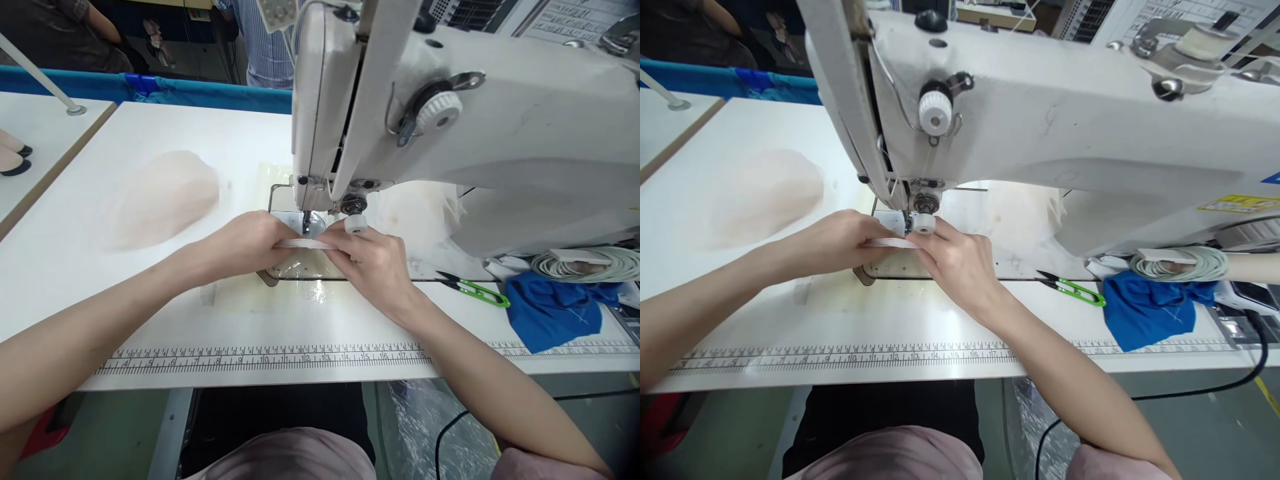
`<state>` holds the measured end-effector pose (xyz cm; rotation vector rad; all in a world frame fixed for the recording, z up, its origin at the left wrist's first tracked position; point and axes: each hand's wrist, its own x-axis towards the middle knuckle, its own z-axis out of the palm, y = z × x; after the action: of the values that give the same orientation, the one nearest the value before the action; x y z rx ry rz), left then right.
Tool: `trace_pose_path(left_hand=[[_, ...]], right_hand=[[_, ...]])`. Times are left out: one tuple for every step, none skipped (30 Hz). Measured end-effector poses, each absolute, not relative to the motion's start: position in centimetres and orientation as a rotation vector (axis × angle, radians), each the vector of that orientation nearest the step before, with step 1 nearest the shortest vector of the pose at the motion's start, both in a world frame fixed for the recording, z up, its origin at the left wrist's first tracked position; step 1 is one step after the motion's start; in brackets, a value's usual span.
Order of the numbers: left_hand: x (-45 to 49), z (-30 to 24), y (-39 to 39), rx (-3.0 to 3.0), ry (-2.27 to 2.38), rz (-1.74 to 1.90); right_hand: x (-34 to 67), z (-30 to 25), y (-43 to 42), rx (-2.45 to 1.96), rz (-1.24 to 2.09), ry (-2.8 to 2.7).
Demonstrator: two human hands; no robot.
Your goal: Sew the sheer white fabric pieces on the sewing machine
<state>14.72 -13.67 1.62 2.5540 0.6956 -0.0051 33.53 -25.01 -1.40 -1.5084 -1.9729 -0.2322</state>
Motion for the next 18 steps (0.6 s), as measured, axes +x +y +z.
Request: trace_pose_path(left_hand=[[14.7,1.6,-13.3,2.541,0.689,-0.005],[14.6,1.6,-13.0,2.507,0.674,-0.008],[14.5,1.5,-12.8,2.462,0.648,-0.01],[14.3,1.5,-12.7,2.423,0.612,-0.006],[14.0,1.4,-12.7,2.402,0.571,0.004],[13.8,1.2,-12.8,2.408,0.523,0.023],[13.5,1.0,-13.0,2.454,0.466,0.06],[13.3,0.8,-13.4,2.543,0.41,0.113],[13.1,0.5,-13.8,2.67,0.357,0.183],[12.9,0.1,-14.4,2.823,0.308,0.274],[12.7,-0.2,-15.0,2.986,0.265,0.384],[12.6,-0.5,-15.6,3.135,0.24,0.506],[12.5,-0.8,-16.2,3.248,0.235,0.614],[12.4,-1.0,-16.8,3.324,0.254,0.69],[12.3,-1.2,-17.2,3.369,0.28,0.729],[12.2,-1.3,-17.5,3.391,0.304,0.726],[12.1,-1.4,-17.6,3.396,0.32,0.691],[12.0,-1.4,-17.7,3.39,0.324,0.637]], right_hand=[[33.5,-1.5,-24.9,-1.515,-0.241,-1.972],[33.5,-1.6,-24.9,-1.53,-0.241,-1.973],[33.5,-1.6,-24.8,-1.545,-0.231,-1.975],[33.4,-1.5,-24.9,-1.555,-0.208,-1.981],[33.4,-1.4,-25.0,-1.557,-0.179,-1.993],[33.3,-1.2,-25.1,-1.551,-0.151,-2.012],[33.3,-1.1,-25.3,-1.544,-0.131,-2.043],[33.2,-0.9,-25.5,-1.534,-0.129,-2.087],[33.1,-0.7,-25.7,-1.526,-0.148,-2.137],[33.0,-0.6,-25.8,-1.516,-0.19,-2.186],[33.0,-0.5,-26.0,-1.504,-0.245,-2.227],[32.9,-0.5,-26.1,-1.491,-0.297,-2.259],[32.9,-0.5,-26.1,-1.475,-0.331,-2.283],[32.9,-0.5,-26.2,-1.459,-0.339,-2.304],[32.8,-0.6,-26.2,-1.446,-0.322,-2.322],[32.9,-0.6,-26.2,-1.435,-0.292,-2.336],[32.9,-0.7,-26.2,-1.427,-0.263,-2.345],[32.9,-0.7,-26.2,-1.423,-0.243,-2.347]])
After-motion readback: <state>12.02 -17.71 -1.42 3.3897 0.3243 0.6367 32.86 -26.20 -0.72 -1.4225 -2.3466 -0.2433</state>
